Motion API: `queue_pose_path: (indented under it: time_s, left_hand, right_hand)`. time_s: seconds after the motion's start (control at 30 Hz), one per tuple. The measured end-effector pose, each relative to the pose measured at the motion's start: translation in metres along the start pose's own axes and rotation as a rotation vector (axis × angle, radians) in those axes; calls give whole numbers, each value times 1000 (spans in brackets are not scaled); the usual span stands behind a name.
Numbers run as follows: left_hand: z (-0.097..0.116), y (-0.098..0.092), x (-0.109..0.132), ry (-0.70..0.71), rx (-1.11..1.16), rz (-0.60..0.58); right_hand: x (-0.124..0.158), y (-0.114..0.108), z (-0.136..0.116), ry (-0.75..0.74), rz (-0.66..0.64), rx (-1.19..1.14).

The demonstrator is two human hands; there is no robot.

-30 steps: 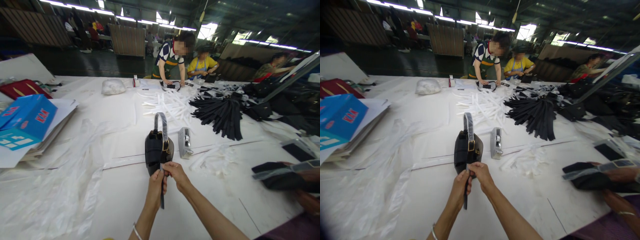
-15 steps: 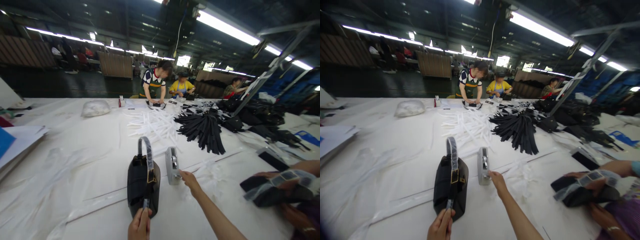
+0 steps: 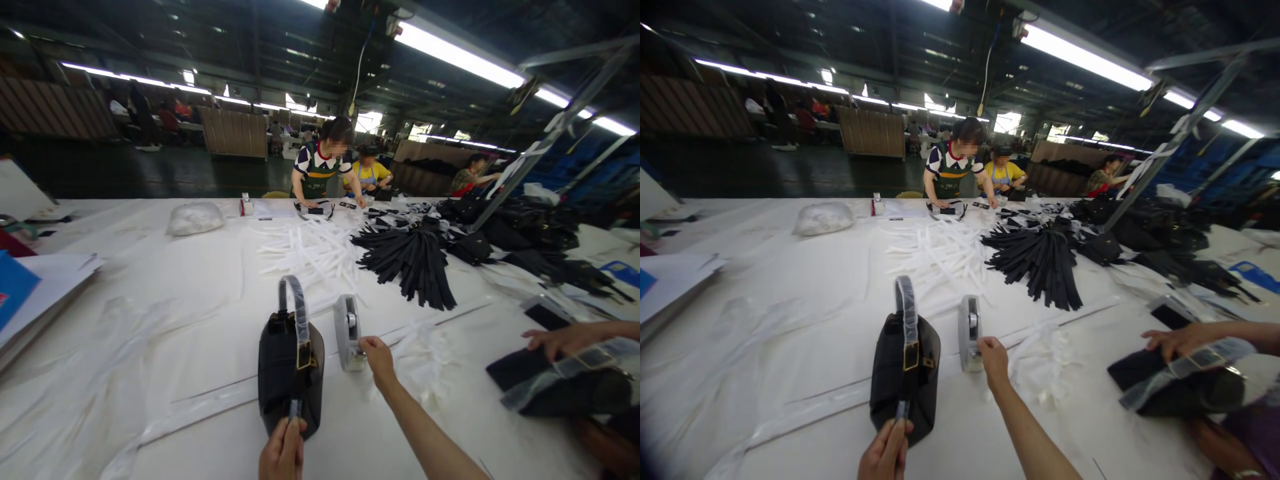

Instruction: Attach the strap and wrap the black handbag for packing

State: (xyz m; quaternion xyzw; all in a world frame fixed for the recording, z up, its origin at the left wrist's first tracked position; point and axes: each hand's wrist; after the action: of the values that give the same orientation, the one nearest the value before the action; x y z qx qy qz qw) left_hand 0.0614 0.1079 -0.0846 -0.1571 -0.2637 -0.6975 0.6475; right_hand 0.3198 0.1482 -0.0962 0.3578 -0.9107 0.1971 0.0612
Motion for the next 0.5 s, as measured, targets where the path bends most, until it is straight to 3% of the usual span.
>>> queue_pose_path:
  time_s: [0.13, 0.3, 0.4, 0.5]
  left_hand:
    - [4, 0, 2, 22, -25, 3]
    - [2, -3, -1, 40, -44, 11]
    - [-1, -5, -1, 46, -66, -22]
    - [1, -4, 3, 51, -80, -41]
  right_hand:
    - [19, -12, 2, -14, 35, -26]
    - [40, -12, 25, 172, -39, -84]
    - [38, -8, 37, 238, -73, 17]
    - [25, -17, 42, 194, -119, 220]
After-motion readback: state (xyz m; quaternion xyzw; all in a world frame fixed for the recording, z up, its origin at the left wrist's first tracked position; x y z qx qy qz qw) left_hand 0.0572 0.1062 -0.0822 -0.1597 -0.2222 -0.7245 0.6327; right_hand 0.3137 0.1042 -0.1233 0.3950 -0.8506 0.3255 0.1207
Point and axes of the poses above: each hand's wrist, its own x-axis away from the middle knuckle, its own y-axis out of the palm, z = x × y, and after that the axes turned 2 degrees about -z, right-handed
